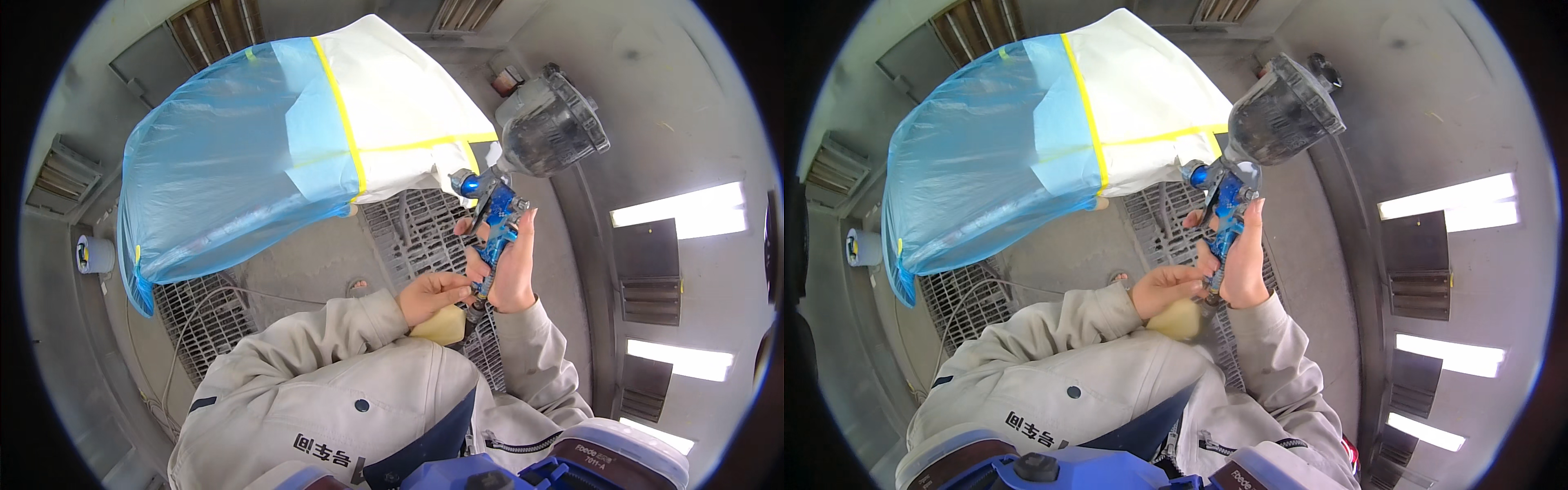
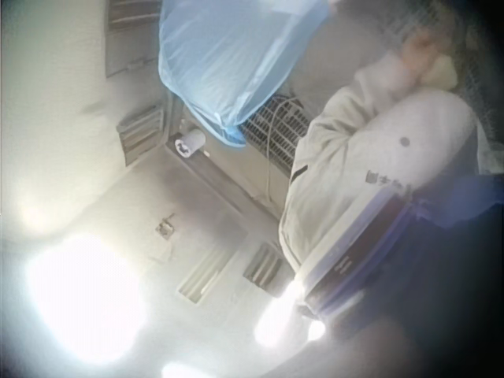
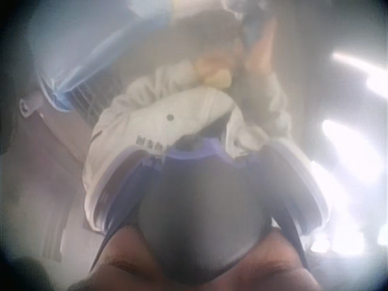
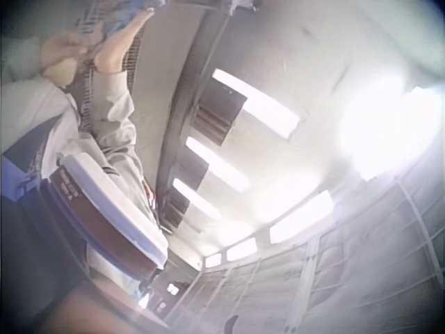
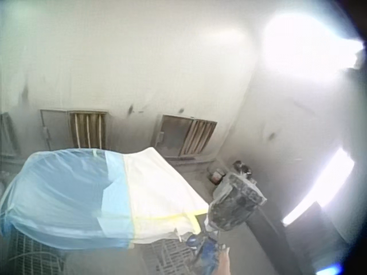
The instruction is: The person wipes a masked car surface with a blue cloth, then picks up a spray gun and a sponge. They walk around the car, inspect the spray gun, and apply yellow tape to secure blue masking plastic over the rear of the vehicle.
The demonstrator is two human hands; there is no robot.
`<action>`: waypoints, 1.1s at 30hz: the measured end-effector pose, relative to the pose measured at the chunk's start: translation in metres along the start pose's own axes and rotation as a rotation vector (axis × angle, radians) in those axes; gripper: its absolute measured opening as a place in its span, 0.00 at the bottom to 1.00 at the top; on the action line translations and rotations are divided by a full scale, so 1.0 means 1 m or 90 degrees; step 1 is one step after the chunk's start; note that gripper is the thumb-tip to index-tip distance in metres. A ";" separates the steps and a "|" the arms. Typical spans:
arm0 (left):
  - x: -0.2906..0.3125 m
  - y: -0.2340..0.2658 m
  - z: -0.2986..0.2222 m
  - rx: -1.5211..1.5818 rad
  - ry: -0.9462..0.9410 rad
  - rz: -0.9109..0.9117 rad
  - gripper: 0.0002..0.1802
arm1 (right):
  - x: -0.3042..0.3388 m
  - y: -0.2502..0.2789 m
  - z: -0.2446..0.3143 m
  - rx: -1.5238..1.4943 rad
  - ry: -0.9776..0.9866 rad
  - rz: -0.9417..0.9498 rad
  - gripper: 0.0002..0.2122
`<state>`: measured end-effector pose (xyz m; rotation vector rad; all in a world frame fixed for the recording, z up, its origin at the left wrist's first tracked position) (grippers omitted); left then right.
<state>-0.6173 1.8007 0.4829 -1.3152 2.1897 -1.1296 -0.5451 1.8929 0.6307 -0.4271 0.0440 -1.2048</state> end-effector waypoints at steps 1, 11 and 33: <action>-0.002 0.004 0.002 0.015 0.006 -0.020 0.16 | -0.005 0.001 -0.005 0.004 -0.010 0.004 0.35; -0.002 0.004 0.008 0.044 0.019 -0.159 0.14 | -0.017 0.021 -0.025 0.070 -0.043 0.024 0.35; -0.001 0.002 0.028 0.115 0.060 -0.130 0.13 | -0.010 0.039 -0.039 0.068 -0.035 0.036 0.35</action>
Point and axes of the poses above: each hand's wrist, its own x-axis away from the middle knuckle, its own y-axis out of the back of the hand, z = x × y, the point moved 4 cm from there along -x, towards the middle knuckle, and after that the axes turned 8 degrees about y, right-handed, at the moved point
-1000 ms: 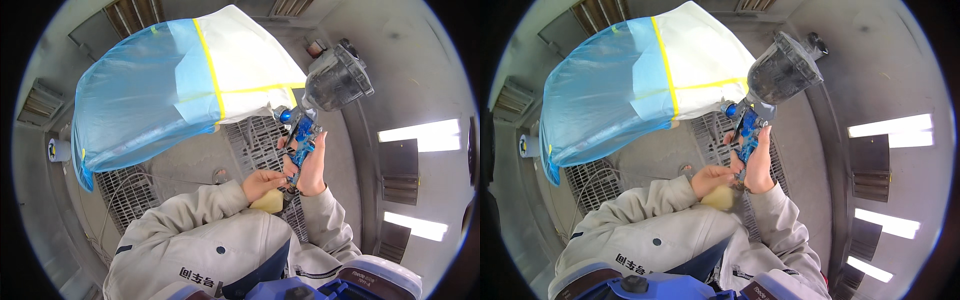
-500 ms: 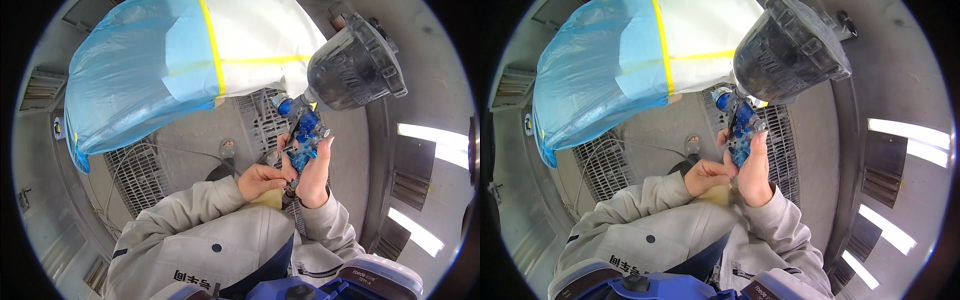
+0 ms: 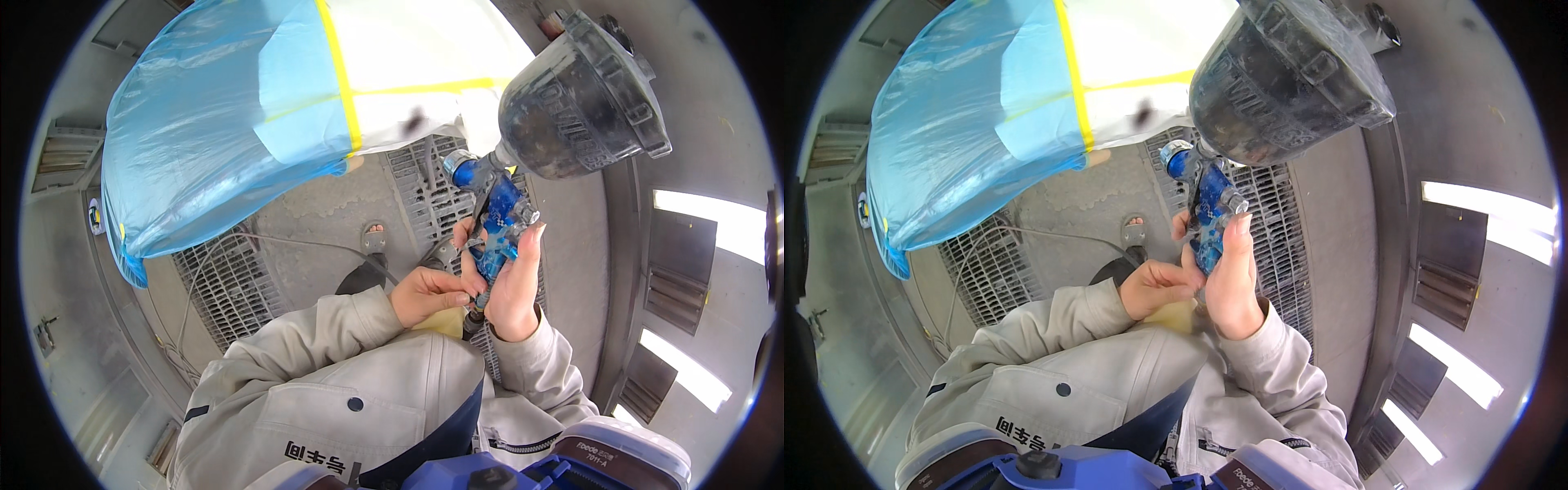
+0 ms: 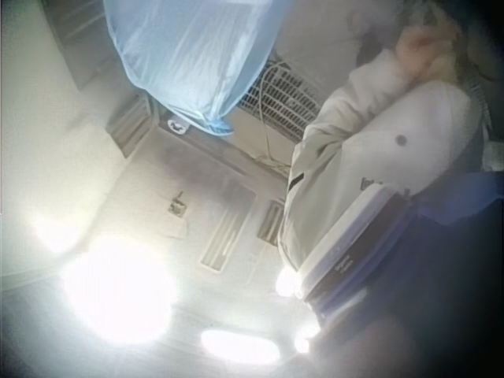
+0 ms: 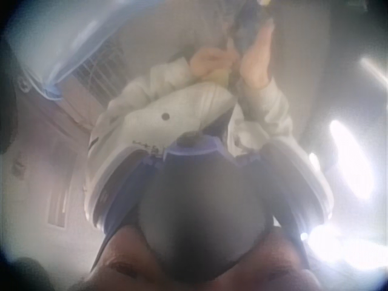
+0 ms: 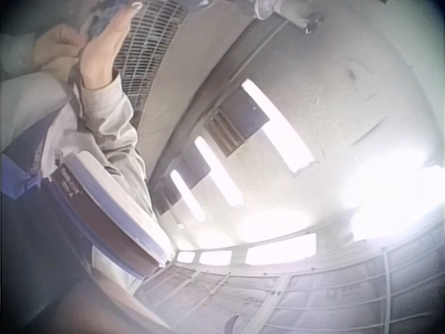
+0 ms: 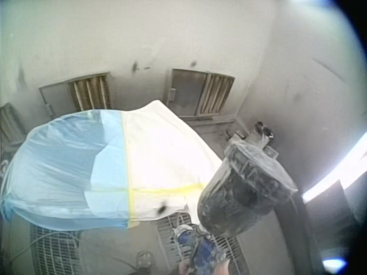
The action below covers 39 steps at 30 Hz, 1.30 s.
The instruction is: The person wipes a masked car surface with a blue cloth, then picks up a spray gun and a sponge. They walk around the car, inspect the spray gun, and apply yellow tape to secure blue masking plastic over the rear of the vehicle.
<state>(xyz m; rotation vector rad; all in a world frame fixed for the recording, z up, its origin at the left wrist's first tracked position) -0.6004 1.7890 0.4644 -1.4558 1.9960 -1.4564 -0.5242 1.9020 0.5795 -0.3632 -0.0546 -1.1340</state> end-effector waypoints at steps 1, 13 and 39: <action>0.000 0.000 0.000 0.001 0.000 0.006 0.13 | 0.001 0.000 0.000 -0.002 0.002 0.002 0.35; -0.002 -0.002 -0.005 -0.065 -0.016 0.022 0.14 | 0.007 0.001 0.002 -0.003 0.020 0.000 0.36; -0.062 -0.037 -0.217 -0.427 -0.648 -0.440 0.21 | 0.047 0.144 0.111 -0.085 0.099 -0.055 0.30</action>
Point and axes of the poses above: each hand's wrist, its own x-axis away from the middle knuckle, its own y-axis out of the back of the hand, z = x × y, the point moved 4 cm from there along -x, towards the middle knuckle, and after that the axes turned 8 degrees about y, right-handed, at the moved point
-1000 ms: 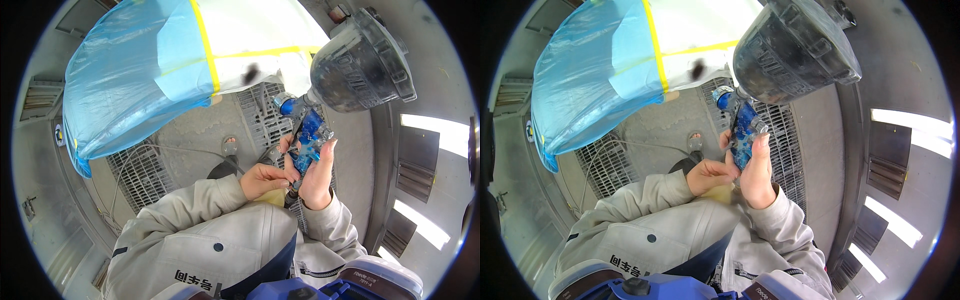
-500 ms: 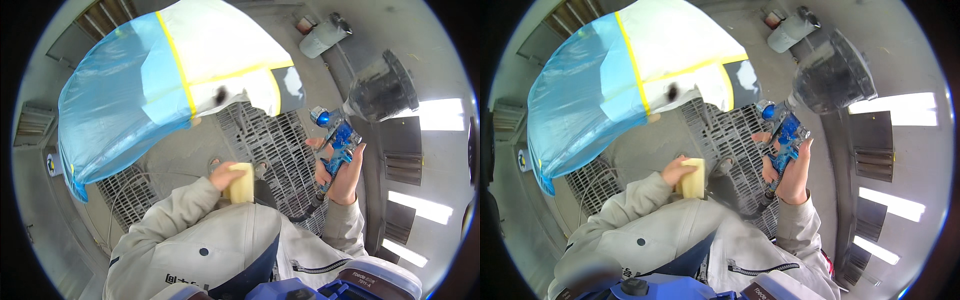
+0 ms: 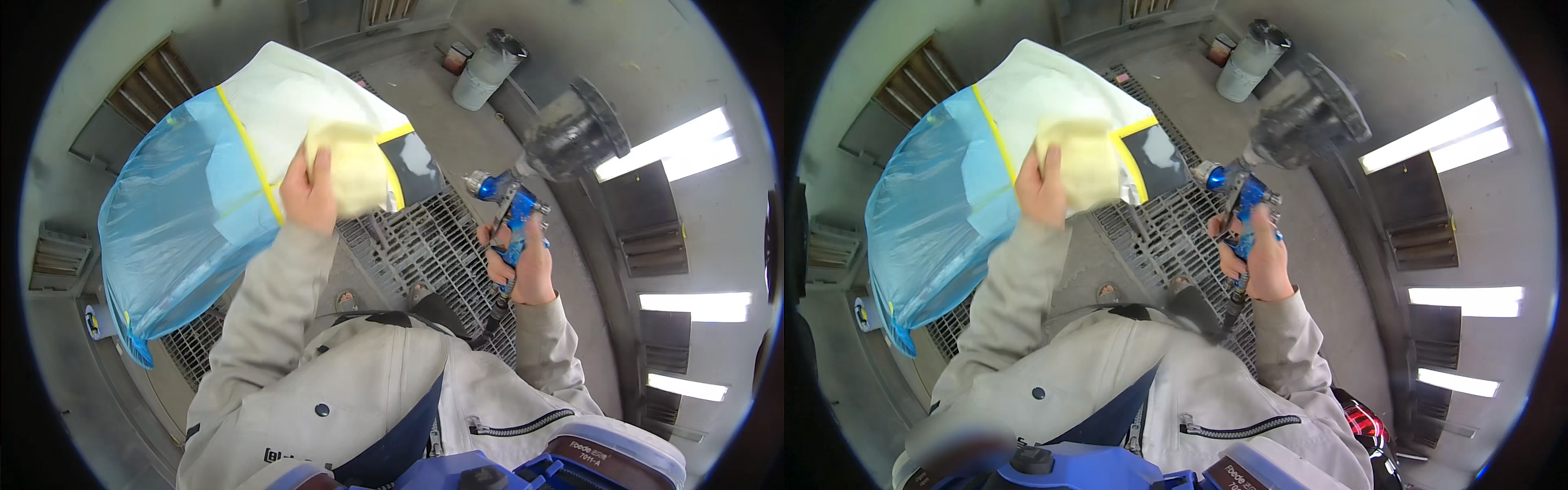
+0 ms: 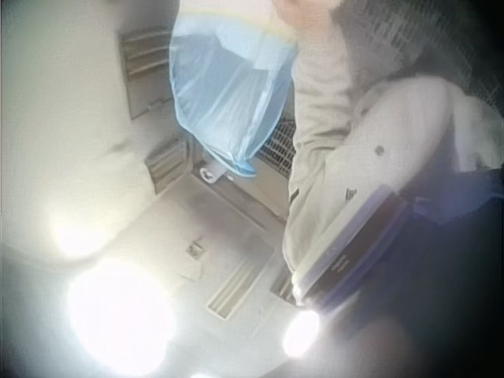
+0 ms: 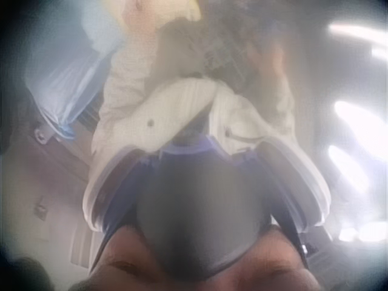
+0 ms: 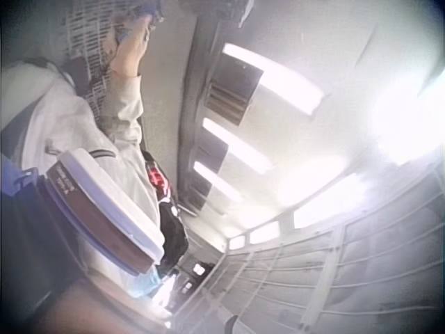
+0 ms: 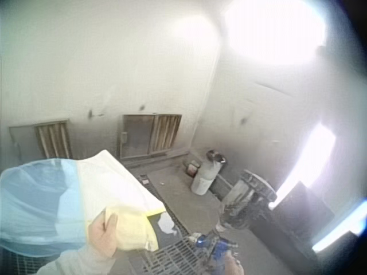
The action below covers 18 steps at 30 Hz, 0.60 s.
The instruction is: The person wipes a masked car surface with a blue cloth, then picks up a spray gun and a sponge. They walk around the car, inspect the spray gun, and apply yellow tape to secure blue masking plastic over the rear of the vehicle.
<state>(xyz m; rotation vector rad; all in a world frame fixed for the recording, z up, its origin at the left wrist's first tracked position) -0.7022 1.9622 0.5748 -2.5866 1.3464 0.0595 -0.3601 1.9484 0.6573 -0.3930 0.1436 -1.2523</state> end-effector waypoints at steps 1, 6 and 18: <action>-0.021 -0.021 -0.004 -0.124 -0.179 -0.001 0.21 | -0.002 0.002 0.003 0.044 -0.009 0.000 0.27; -0.067 -0.130 0.080 -0.817 -0.384 0.293 0.30 | -0.021 0.027 0.025 0.103 -0.030 0.006 0.17; 0.097 -0.169 0.158 -0.669 -0.153 0.609 0.19 | -0.074 0.105 0.057 0.169 0.085 0.167 0.12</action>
Point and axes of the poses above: each hand's wrist, its own x-axis away from the middle knuckle, its own y-axis out of the back of the hand, z = x × y, the point moved 4 cm from there along -x, towards the middle knuckle, and after that the axes turned 8 degrees about y, right-handed, at the moved point
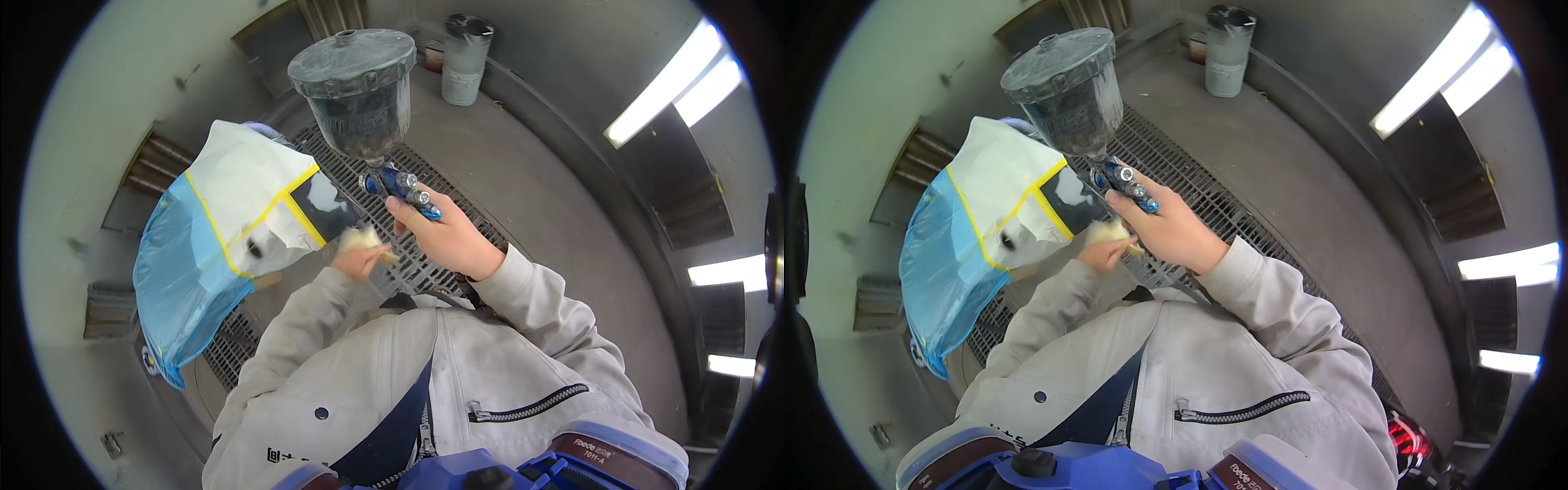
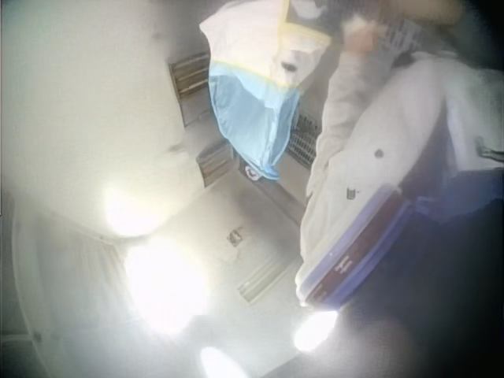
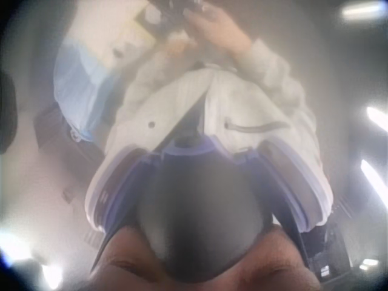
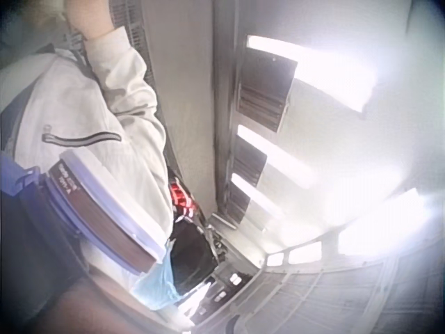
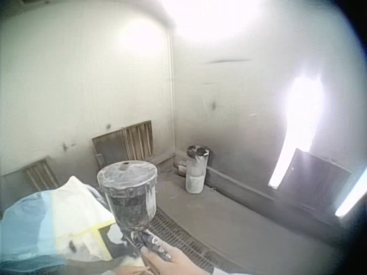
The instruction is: The person wipes a masked car surface with a blue cloth, then picks up a spray gun and a sponge. They walk around the car, inspect the spray gun, and apply yellow tape to secure blue masking plastic over the rear of the vehicle.
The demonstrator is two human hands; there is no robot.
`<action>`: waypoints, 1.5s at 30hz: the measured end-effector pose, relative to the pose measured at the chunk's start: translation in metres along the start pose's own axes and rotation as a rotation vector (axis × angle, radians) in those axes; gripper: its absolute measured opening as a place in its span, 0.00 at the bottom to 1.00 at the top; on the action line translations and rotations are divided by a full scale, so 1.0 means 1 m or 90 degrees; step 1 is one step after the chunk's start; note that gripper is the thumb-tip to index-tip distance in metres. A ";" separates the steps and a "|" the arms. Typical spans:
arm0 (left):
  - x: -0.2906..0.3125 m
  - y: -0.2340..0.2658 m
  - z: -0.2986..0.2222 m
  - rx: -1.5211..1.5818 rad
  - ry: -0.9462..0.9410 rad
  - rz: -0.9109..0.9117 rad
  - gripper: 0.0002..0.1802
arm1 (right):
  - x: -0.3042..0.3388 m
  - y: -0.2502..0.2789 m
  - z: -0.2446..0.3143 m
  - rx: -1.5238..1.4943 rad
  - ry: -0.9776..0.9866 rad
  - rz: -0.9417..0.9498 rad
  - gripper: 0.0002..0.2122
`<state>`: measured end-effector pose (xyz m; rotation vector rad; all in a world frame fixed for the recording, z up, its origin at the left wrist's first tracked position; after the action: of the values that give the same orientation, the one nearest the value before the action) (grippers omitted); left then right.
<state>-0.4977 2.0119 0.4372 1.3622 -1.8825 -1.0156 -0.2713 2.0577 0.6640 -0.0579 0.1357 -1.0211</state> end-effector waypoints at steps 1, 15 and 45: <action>0.009 -0.009 -0.003 0.077 0.099 0.040 0.16 | -0.003 0.004 0.002 -0.017 0.010 0.023 0.15; 0.028 0.090 -0.176 0.531 0.364 -0.184 0.12 | -0.025 0.035 -0.028 -0.189 -0.089 0.108 0.31; 0.037 -0.094 -0.122 0.107 0.254 0.330 0.20 | -0.073 0.061 0.100 -0.158 -0.025 -0.041 0.37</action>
<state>-0.3624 1.9308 0.4232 0.9852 -1.8875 -0.3075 -0.2436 2.1503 0.7628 -0.3107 0.2251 -1.0626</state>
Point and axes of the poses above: each hand's wrist, its own x-axis away from the middle knuckle, its own y-axis out of the back of the hand, z = x × y, the point moved 4 cm from there along -x, towards the middle knuckle, and after that the axes turned 8 degrees about y, right-handed, at the moved point
